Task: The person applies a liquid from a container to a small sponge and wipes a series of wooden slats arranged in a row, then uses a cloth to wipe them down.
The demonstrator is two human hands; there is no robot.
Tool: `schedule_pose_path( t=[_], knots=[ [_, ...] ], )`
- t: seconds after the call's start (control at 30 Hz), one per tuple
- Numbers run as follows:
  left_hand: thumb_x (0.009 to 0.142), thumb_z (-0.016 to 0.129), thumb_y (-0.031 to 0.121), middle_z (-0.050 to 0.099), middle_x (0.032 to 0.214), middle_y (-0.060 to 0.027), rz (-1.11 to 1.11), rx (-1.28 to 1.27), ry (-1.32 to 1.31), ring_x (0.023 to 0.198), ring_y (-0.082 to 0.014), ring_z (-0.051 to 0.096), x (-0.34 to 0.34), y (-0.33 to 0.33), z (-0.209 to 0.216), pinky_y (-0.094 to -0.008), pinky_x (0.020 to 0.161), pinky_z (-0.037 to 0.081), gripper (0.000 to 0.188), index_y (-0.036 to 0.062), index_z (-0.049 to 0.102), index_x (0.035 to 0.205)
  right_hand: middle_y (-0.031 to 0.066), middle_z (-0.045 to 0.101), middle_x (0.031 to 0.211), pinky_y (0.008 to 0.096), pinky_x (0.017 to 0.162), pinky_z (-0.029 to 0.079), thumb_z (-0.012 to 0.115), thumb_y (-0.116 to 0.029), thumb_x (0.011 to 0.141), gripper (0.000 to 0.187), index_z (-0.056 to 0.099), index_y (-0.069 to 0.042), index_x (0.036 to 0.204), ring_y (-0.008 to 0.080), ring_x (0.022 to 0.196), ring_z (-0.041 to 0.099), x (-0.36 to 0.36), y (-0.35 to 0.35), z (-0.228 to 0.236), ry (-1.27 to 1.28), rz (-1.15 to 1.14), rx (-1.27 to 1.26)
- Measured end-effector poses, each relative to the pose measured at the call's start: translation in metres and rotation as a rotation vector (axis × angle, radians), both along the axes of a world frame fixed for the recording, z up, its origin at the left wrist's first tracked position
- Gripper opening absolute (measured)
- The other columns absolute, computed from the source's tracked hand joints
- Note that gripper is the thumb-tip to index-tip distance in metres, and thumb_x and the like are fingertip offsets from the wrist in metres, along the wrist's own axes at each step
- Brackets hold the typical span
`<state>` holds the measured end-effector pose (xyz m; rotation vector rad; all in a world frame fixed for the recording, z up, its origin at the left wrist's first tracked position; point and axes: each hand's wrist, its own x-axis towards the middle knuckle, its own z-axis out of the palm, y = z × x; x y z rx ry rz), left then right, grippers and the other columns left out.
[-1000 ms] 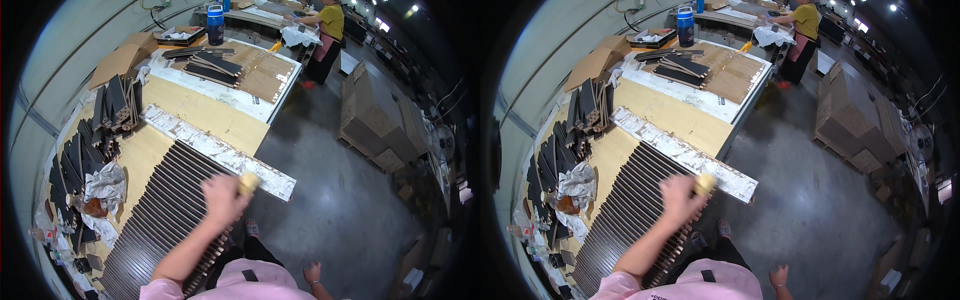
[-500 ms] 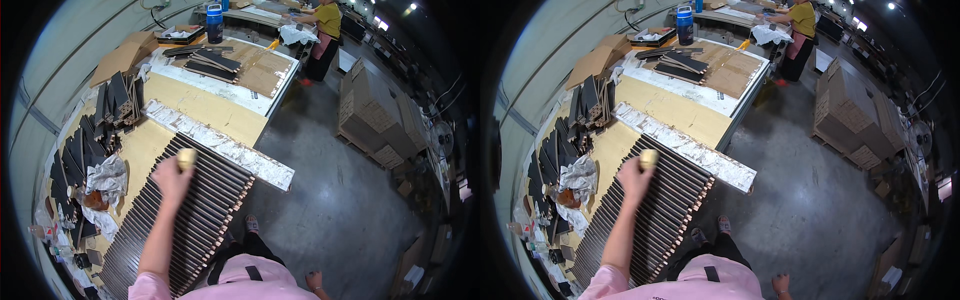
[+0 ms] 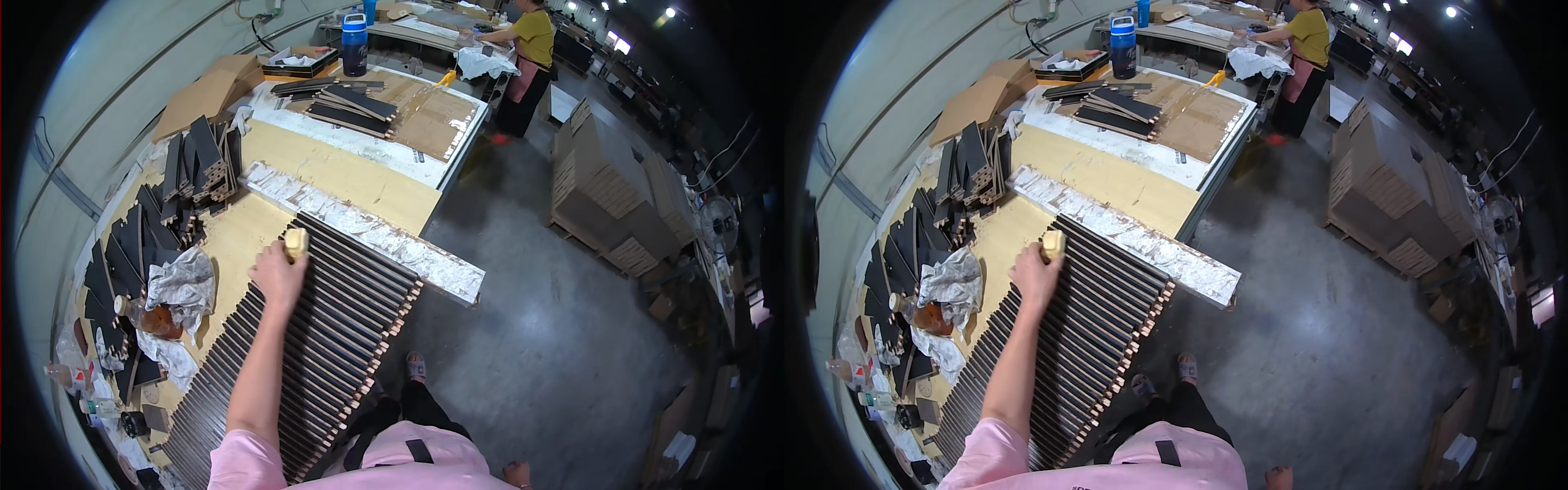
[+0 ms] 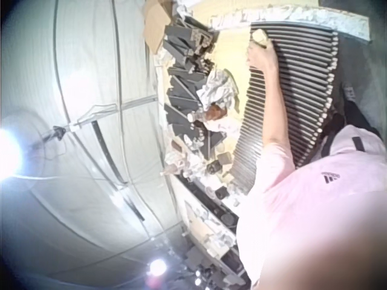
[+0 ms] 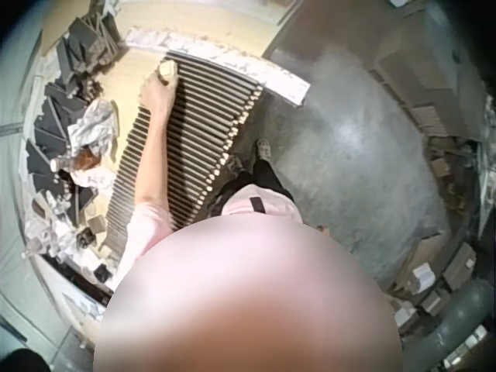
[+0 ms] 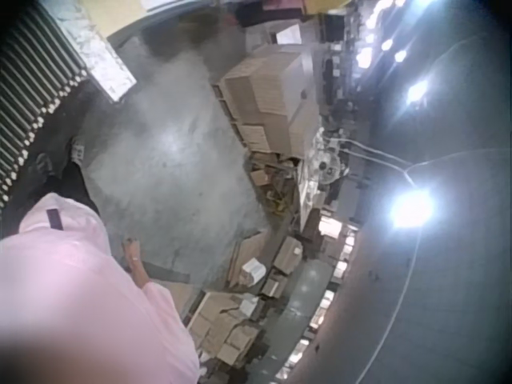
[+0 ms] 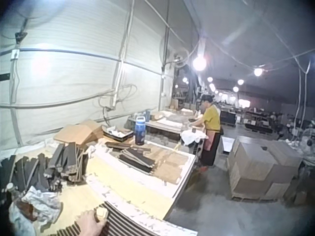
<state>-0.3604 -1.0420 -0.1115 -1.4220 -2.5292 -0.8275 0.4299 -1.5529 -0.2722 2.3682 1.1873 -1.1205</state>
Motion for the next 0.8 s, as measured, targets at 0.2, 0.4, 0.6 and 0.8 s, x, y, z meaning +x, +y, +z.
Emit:
schedule_pose_path(
  t=[0.2, 0.4, 0.6, 0.8],
  knots=[
    [0.088, 0.097, 0.042, 0.080, 0.110, -0.0099, -0.774, -0.029, -0.056, 0.114, -0.0320, 0.074, 0.192, -0.063, 0.017, -0.0540, 0.105, 0.045, 0.042, 0.0127, 0.086, 0.115, 0.0381, 0.082, 0.135, 0.0571, 0.105, 0.062, 0.069, -0.030, 0.108, 0.053, 0.082, 0.009, 0.142, 0.0538, 0.123, 0.079, -0.017, -0.006, 0.007, 0.086, -0.279, 0.019],
    [0.101, 0.089, 0.054, 0.085, 0.108, -0.0162, 0.000, -0.031, -0.061, 0.108, -0.0377, 0.077, -0.026, -0.014, 0.009, -0.0567, 0.104, 0.046, 0.048, 0.0061, 0.083, 0.098, 0.0319, 0.086, 0.114, 0.0544, 0.092, 0.062, 0.069, -0.028, 0.107, 0.044, 0.084, 0.007, 0.129, 0.0453, 0.103, 0.079, 0.025, -0.053, -0.046, 0.059, -0.092, 0.063],
    [0.089, 0.097, 0.048, 0.079, 0.102, -0.0111, -0.699, -0.018, -0.173, 0.110, -0.0322, 0.074, 0.168, -0.096, 0.007, -0.0565, 0.108, 0.045, 0.044, 0.0105, 0.088, 0.110, 0.0302, 0.084, 0.117, 0.0540, 0.092, 0.060, 0.069, -0.029, 0.109, 0.043, 0.082, 0.007, 0.128, 0.0437, 0.105, 0.077, 0.034, -0.046, -0.046, 0.057, -0.189, 0.017],
    [0.097, 0.090, 0.048, 0.084, 0.111, -0.0167, 0.095, -0.028, -0.081, 0.107, -0.0362, 0.077, -0.025, -0.076, 0.026, -0.0585, 0.104, 0.047, 0.043, 0.0062, 0.086, 0.106, 0.0304, 0.080, 0.131, 0.0538, 0.102, 0.058, 0.069, -0.032, 0.111, 0.047, 0.081, 0.006, 0.137, 0.0450, 0.120, 0.074, 0.038, 0.012, -0.035, 0.112, -0.145, -0.005]
  ],
)
